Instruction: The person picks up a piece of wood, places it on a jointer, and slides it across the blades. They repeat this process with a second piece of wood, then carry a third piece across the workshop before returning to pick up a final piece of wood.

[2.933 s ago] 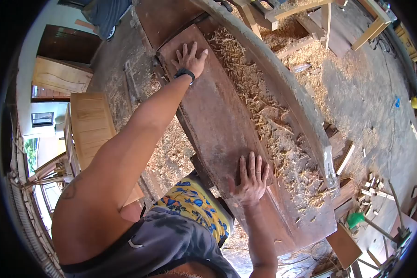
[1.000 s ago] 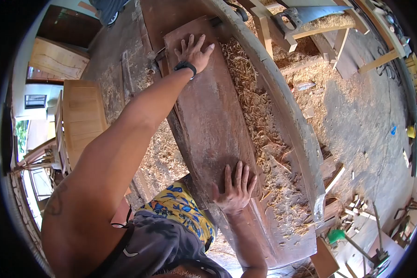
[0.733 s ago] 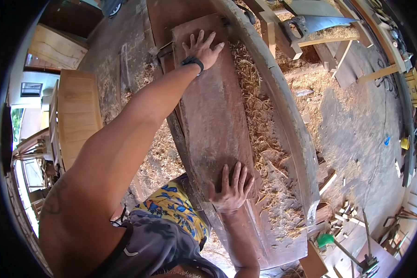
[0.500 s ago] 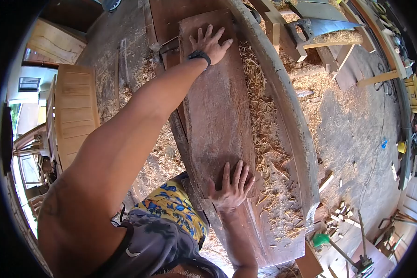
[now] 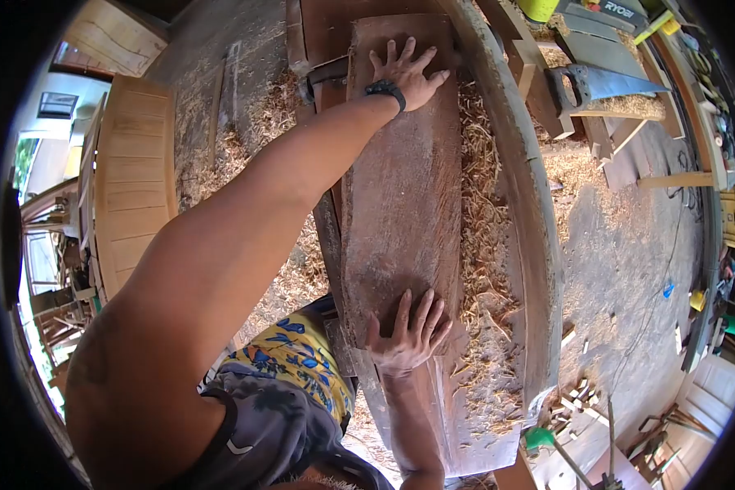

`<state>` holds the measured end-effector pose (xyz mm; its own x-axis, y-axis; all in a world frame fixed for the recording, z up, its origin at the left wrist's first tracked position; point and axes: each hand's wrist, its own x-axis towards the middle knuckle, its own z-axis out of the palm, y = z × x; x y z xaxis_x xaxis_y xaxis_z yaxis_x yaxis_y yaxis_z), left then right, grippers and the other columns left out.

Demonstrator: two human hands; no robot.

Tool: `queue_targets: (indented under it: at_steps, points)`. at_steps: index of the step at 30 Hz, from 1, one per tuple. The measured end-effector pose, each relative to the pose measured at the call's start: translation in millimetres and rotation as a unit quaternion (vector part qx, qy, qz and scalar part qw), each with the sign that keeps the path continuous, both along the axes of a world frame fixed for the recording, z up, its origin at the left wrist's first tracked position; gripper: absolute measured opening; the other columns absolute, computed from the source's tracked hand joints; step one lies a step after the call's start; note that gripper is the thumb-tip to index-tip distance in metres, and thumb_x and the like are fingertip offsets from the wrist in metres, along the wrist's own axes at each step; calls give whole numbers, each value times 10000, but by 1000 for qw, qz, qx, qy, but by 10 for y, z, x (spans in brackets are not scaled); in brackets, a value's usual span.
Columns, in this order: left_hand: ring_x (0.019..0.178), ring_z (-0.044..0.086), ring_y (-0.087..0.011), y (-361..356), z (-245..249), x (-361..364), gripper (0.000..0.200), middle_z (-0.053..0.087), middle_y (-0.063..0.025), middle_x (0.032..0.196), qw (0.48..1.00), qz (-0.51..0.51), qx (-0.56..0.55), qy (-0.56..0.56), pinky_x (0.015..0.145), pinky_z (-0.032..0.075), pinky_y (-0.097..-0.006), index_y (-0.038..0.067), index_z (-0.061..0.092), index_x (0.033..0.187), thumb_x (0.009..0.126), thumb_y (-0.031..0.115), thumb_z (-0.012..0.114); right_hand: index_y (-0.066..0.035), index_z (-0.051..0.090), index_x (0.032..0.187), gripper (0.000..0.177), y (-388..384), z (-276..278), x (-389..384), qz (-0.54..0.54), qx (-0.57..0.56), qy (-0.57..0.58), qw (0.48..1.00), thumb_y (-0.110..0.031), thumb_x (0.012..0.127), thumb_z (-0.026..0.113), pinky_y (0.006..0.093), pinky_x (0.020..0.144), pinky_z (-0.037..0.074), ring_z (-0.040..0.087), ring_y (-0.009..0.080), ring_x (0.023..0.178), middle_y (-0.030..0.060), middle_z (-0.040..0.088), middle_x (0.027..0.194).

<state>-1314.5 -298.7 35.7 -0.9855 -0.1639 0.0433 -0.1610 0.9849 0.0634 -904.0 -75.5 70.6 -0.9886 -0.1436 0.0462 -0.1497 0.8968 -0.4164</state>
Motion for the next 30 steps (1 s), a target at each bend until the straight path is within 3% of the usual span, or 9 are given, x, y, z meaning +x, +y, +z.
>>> queue_targets:
  at_steps: [30]
  points:
    - [1567,130,-415,-530,-238,-706,733,170,-58,1723,999,2,-15,39,1228,86,-733,378,307,1615,981,745,314,-50,650,1380,716,-509,-37,-634,4,-12,24,1000,-463,796,694,636,1217,190,394,482,1455,265,495,1528]
